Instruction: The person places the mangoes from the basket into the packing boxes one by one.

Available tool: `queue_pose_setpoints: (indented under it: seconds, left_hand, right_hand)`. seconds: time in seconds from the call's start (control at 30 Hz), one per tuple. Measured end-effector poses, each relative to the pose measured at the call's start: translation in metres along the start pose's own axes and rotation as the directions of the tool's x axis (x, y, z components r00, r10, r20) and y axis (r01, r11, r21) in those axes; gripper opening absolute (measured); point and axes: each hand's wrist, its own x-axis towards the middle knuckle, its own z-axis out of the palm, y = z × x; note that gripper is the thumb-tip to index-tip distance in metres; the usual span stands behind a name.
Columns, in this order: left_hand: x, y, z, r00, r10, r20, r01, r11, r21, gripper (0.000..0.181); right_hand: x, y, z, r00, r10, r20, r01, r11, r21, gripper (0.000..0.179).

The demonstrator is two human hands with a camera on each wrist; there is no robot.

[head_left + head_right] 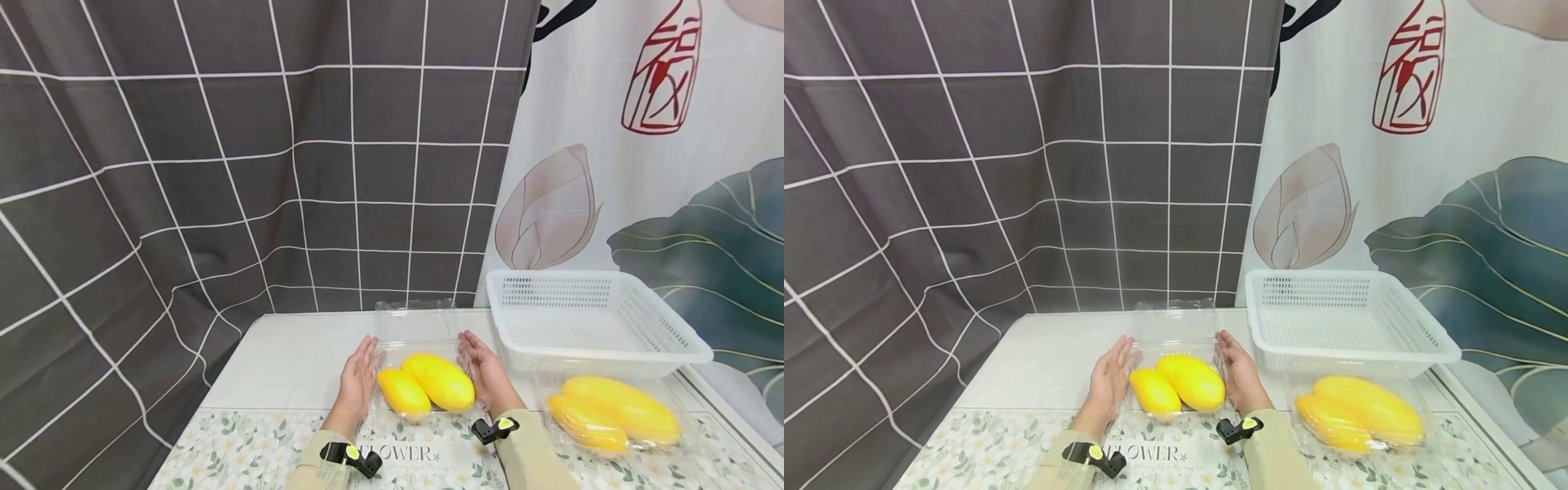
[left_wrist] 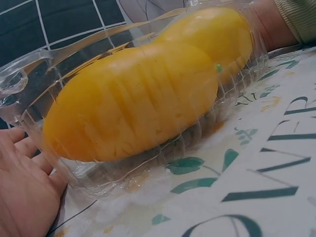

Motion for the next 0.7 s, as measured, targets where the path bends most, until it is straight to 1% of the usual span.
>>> queue_pose_setpoints:
  seconds: [0.07, 0.23, 0.37, 0.5, 0.6, 0.63, 0.7]
  left_hand:
    - [-0.0006, 0.0002, 0.0, 1.0, 0.014, 0.002, -0.014, 1.0, -0.011, 0.061]
    - [-0.0017, 0.0004, -0.0017, 0.997, 0.072, -0.006, -0.072, 0.996, -0.049, 0.06]
    - [-0.0018, 0.001, -0.0033, 0.994, 0.106, -0.018, -0.106, 0.994, -0.036, 0.061]
    - [-0.0016, 0.0023, -0.0035, 0.992, 0.121, -0.017, -0.121, 0.993, -0.002, 0.063]
    - [-0.0012, 0.0032, -0.0027, 0.991, 0.135, -0.008, -0.135, 0.991, 0.007, 0.063]
    - [-0.0011, 0.0033, -0.0024, 0.991, 0.137, -0.009, -0.137, 0.991, 0.005, 0.063]
    - [-0.0005, 0.0042, -0.0018, 0.99, 0.143, -0.005, -0.143, 0.99, -0.007, 0.063]
  right_hand:
    - [-0.0001, 0.0001, -0.0004, 1.0, -0.017, 0.009, 0.017, 1.0, -0.013, 0.061]
    - [0.0012, -0.0008, 0.001, 0.999, -0.049, -0.012, 0.048, 0.999, -0.017, 0.058]
    - [0.0019, -0.002, 0.0026, 0.998, -0.063, -0.021, 0.063, 0.997, -0.035, 0.056]
    - [0.0002, -0.002, 0.0016, 0.993, -0.121, 0.007, 0.121, 0.988, -0.092, 0.06]
    - [-0.0013, -0.0014, -0.0003, 0.983, -0.174, 0.05, 0.179, 0.976, -0.126, 0.063]
    - [-0.0017, -0.0018, 0.0, 0.982, -0.18, 0.056, 0.186, 0.974, -0.131, 0.063]
    - [-0.0028, -0.004, 0.0021, 0.985, -0.167, 0.045, 0.171, 0.975, -0.138, 0.061]
